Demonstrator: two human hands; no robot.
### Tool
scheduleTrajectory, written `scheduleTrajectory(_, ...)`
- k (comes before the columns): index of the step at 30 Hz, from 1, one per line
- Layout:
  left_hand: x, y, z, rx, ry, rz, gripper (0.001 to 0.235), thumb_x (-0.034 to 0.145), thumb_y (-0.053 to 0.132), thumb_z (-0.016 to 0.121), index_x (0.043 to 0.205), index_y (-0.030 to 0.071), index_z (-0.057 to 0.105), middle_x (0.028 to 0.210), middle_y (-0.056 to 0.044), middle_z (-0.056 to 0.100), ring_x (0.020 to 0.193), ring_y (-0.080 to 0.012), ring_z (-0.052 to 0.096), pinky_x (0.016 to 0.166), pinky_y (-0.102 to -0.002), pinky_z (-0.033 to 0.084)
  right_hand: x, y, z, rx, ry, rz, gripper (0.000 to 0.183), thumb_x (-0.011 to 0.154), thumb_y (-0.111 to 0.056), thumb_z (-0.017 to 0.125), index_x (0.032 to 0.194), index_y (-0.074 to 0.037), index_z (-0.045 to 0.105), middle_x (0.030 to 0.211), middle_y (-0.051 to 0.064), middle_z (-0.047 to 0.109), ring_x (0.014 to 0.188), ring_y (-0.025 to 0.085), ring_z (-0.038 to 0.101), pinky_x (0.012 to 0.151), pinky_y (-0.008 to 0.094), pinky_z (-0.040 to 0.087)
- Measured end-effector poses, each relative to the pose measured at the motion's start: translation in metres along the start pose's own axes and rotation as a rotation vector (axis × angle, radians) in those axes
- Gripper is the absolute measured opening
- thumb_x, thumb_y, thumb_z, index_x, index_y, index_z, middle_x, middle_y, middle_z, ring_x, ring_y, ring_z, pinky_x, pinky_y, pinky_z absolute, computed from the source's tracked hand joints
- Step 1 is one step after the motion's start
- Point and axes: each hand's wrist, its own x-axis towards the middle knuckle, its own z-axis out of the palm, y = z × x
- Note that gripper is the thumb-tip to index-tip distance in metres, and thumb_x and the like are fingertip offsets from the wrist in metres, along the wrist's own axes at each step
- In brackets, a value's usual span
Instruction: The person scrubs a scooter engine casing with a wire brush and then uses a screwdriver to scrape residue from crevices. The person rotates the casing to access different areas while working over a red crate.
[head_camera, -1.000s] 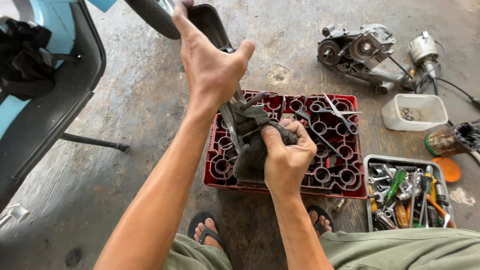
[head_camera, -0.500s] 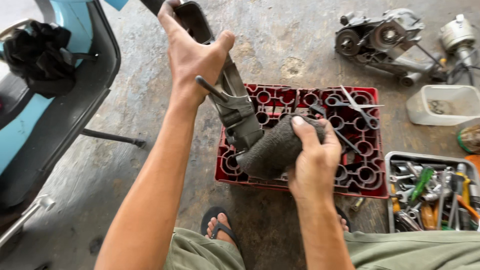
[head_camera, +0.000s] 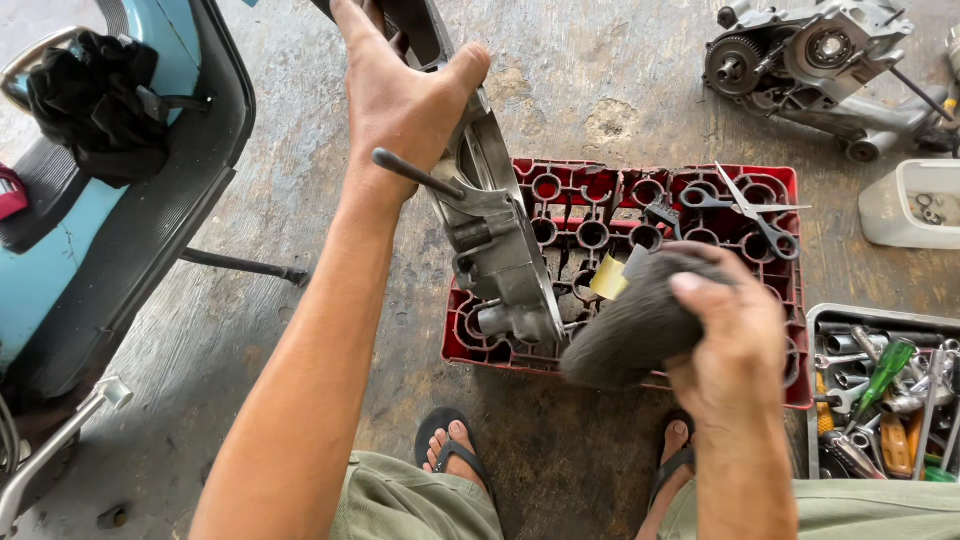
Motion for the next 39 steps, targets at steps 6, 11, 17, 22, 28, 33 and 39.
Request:
scheduleTrajectory(6, 0.003, -0.003, 0.005, 0.046, -0.057, -0.125, 0.128, 0.076, 0.039, 0.087, 0.155, -0.01, 0.0, 0.163, -0.033, 0.029, 0.154, -0.0387, 0.031, 0.125, -0.035, 0.026, -0.024, -0.009, 0.027, -0.611, 0.432, -1.269, 0.033, 0.116, -0.022, 0.059, 0.119, 0.008, 0.045, 0.115, 0.026, 0.05, 0.109, 0.041, 0.056, 0.099, 0.049, 0.05)
scheduleTrajectory(11, 0.0, 0.013, 0.004, 0.062, -0.037, -0.155, 0.116, 0.069, 0.044, 0.084, 0.151, -0.002, 0.017, 0.138, -0.023, 0.061, 0.12, -0.0321, 0.066, 0.103, -0.036, 0.05, -0.029, 0.003, 0.059, -0.545, 0.078, -1.205, 0.027, 0.104, -0.005, 0.062, 0.114, 0.004, 0.038, 0.115, 0.032, 0.055, 0.113, 0.041, 0.059, 0.103, 0.047, 0.05)
scheduleTrajectory(17, -0.004, 0.02, 0.011, -0.005, 0.021, -0.084, 0.104, 0.065, 0.041, 0.085, 0.142, 0.001, 0.028, 0.12, -0.016, 0.068, 0.1, -0.0261, 0.071, 0.094, -0.035, 0.055, -0.029, 0.011, 0.063, -0.741, -0.217, -1.24, 0.033, 0.094, 0.0, 0.072, 0.119, 0.009, 0.053, 0.117, 0.031, 0.065, 0.111, 0.041, 0.067, 0.102, 0.047, 0.057)
scheduleTrajectory(22, -0.007, 0.031, 0.02, -0.013, 0.064, -0.153, 0.087, 0.062, 0.042, 0.082, 0.128, 0.008, 0.036, 0.098, -0.012, 0.07, 0.082, -0.0292, 0.068, 0.082, -0.042, 0.054, -0.025, 0.019, 0.063, -1.021, -0.247, -1.296, 0.042, 0.096, -0.009, 0.073, 0.132, 0.009, 0.062, 0.126, 0.025, 0.055, 0.117, 0.04, 0.054, 0.1, 0.05, 0.05)
scheduleTrajectory(28, -0.007, 0.034, 0.018, -0.041, 0.12, -0.058, 0.09, 0.065, 0.04, 0.087, 0.129, 0.001, 0.037, 0.123, -0.019, 0.062, 0.111, -0.0335, 0.065, 0.098, -0.041, 0.051, -0.013, 0.026, 0.066, -0.942, -0.234, -1.349, 0.029, 0.089, 0.0, 0.066, 0.116, 0.01, 0.068, 0.116, 0.022, 0.06, 0.11, 0.035, 0.053, 0.1, 0.05, 0.045)
scheduleTrajectory(33, -0.014, 0.048, -0.006, -0.105, -0.009, -0.197, 0.093, 0.07, 0.025, 0.086, 0.138, 0.01, 0.024, 0.09, -0.005, 0.052, 0.073, -0.018, 0.059, 0.057, -0.035, 0.059, 0.001, 0.018, 0.064, -1.0, -0.115, -1.406, 0.026, 0.1, -0.007, 0.064, 0.106, 0.018, 0.066, 0.102, 0.029, 0.061, 0.094, 0.038, 0.057, 0.082, 0.046, 0.05)
scheduleTrajectory(39, -0.008, 0.031, -0.005, -0.15, 0.014, -0.233, 0.1, 0.071, 0.024, 0.083, 0.147, 0.007, 0.02, 0.109, -0.015, 0.06, 0.086, -0.0227, 0.069, 0.075, -0.034, 0.069, -0.003, 0.029, 0.066, -0.924, -0.244, -1.341, 0.035, 0.095, 0.002, 0.065, 0.128, 0.014, 0.062, 0.119, 0.028, 0.054, 0.111, 0.04, 0.058, 0.097, 0.049, 0.059)
